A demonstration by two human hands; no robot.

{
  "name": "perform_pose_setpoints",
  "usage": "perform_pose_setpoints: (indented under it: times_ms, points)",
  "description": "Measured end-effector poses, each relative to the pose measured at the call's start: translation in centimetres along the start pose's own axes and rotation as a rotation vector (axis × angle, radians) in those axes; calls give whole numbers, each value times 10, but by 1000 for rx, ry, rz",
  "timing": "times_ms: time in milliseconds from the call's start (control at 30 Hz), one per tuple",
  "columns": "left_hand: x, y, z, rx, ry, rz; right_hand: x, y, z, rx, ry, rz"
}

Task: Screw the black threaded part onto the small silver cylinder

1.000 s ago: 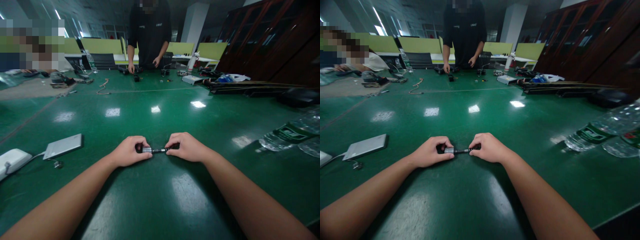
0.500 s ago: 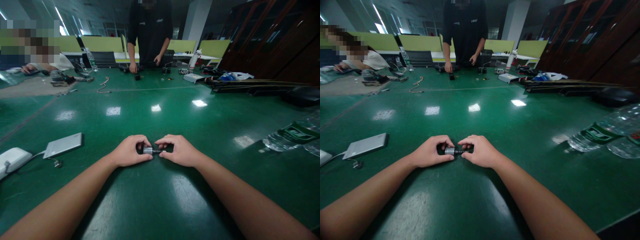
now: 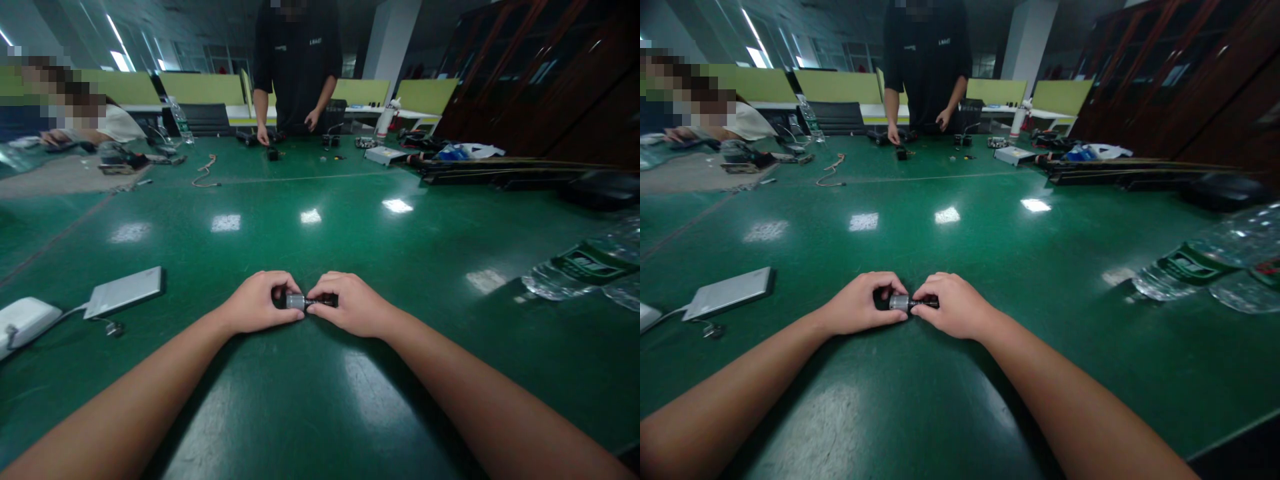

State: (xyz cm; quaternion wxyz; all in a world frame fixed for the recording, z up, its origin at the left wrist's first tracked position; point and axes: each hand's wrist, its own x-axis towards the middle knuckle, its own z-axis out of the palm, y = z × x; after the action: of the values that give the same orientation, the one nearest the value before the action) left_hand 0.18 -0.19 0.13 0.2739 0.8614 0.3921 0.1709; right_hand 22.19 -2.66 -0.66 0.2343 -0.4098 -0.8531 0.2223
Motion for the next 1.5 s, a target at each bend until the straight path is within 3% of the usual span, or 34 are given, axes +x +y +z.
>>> perform_pose_setpoints:
  times_ms: [400,767,1500]
  points:
    - [-1,-2,0,43,-10,39,2,-2,7,-36,48,51]
    - [-1,-3,0,49,-14,45,2,-1,3,-31,10,-27]
    - [0,-3,1,35,-11,39,-3,4,-9,-81,-48,-20]
